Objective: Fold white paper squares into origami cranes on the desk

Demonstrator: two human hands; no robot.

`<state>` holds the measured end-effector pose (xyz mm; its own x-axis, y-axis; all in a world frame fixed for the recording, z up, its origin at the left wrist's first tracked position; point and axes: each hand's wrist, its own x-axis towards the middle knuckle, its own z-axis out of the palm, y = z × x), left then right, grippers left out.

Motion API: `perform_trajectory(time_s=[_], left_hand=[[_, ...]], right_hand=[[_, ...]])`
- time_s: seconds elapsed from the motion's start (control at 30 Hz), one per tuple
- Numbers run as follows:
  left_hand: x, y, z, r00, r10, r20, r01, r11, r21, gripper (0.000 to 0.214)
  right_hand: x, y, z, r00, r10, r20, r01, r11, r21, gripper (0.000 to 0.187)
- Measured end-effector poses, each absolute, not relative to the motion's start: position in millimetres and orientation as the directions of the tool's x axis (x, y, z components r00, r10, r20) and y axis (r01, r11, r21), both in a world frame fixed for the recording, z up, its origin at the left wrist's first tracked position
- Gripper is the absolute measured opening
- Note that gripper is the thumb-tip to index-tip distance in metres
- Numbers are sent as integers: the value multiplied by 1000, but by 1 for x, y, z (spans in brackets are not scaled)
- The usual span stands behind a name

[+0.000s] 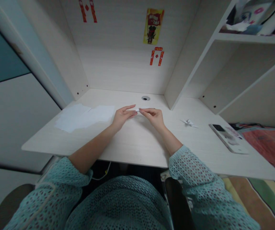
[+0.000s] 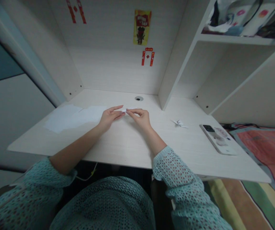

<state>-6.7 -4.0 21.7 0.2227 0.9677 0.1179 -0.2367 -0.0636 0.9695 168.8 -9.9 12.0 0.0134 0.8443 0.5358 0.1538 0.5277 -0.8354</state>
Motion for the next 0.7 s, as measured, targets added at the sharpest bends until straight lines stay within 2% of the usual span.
perform_trajectory(time_s=[0.13,0.3,0.47,0.7], left_hand=[[-4,-6,21,221,966,133,-197,-90,976,45],[-1,-7,20,171,976,138,-233,-96,968,37],[-1,-6,19,123,988,96,-261,-61,963,39],[0,-5,12,167,985,51,-355,11,935,35]], right_hand=[[167,-13,15,-34,848,530,169,527,-833,19],[165,-13,15,4,851,526,166,518,-839,19],[163,-9,9,76,880,469,69,464,-883,21],[162,-8,8,90,910,404,-17,407,-913,22]])
